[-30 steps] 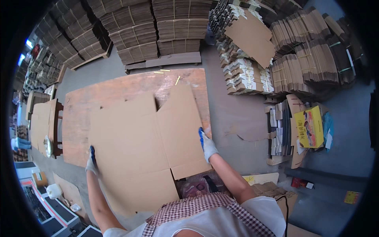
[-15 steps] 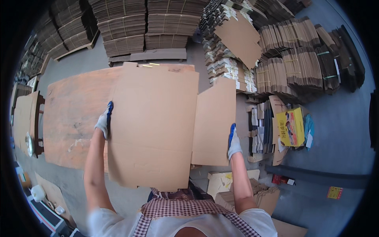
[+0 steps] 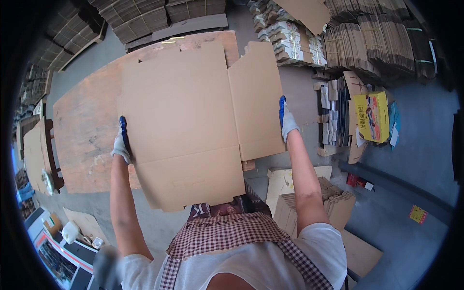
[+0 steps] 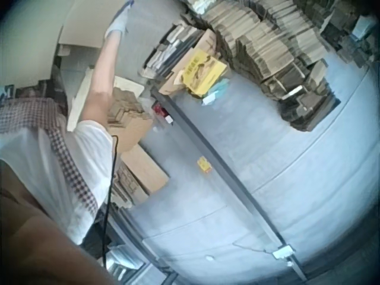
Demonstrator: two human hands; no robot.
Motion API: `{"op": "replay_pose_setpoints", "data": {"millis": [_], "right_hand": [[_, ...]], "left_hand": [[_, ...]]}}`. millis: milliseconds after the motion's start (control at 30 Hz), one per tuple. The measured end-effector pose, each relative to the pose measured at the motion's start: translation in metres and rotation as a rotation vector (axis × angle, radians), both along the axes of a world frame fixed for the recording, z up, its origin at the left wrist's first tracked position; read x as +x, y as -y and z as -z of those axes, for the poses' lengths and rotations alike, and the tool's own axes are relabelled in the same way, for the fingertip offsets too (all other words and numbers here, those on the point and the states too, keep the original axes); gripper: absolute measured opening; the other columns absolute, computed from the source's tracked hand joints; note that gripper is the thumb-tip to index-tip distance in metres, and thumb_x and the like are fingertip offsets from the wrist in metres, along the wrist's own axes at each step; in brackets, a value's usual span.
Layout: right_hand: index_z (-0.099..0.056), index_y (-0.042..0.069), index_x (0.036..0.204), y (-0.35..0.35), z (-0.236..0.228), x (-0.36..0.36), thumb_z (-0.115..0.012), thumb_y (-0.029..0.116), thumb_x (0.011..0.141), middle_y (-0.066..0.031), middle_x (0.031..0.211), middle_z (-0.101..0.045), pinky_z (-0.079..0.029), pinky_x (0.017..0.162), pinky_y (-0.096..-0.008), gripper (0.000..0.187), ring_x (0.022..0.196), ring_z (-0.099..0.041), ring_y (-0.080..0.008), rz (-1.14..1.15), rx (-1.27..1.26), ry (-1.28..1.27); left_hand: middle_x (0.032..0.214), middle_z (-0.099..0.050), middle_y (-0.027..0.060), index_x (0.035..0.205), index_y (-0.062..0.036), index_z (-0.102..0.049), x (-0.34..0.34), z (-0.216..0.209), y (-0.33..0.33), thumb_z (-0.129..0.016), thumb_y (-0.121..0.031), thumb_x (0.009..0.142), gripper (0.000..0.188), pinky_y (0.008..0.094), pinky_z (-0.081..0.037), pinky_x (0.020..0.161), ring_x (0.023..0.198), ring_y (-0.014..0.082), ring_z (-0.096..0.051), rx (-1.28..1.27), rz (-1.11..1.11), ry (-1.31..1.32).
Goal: The person applies white adhesive to a large flat cardboard sheet using a brush, then stacks the treated sheet with other cardboard pieces. The person moves around the workspace to gather materials and place the finished sheet into a stack.
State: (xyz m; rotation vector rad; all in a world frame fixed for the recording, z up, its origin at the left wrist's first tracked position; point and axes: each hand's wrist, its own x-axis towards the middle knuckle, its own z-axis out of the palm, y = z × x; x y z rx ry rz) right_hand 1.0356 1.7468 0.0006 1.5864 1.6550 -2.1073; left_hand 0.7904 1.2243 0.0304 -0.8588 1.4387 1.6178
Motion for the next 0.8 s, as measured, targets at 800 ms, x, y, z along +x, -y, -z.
{"op": "replay_pose_setpoints", "data": {"millis": [800], "right_hand": [[-0.050,-0.005,0.136,-0.003,-0.018,0.005,-0.045,0.064,0.094,-0.0146,0.125,-0.063,-0.046,0.096,-0.0334,0.081,0.111,-0.060,-0.0267,0.099,-0.099,0.025]], "left_hand": [[0.110,-0.065,0.0182,0.112,-0.0001,-0.067,-0.010,-0.046,-0.023,-0.066,-0.043,0.090,0.048,0.0388,-0.048,0.090,0.101,0.0307,-0.062,-1.330,0.382,-1.296]]}}
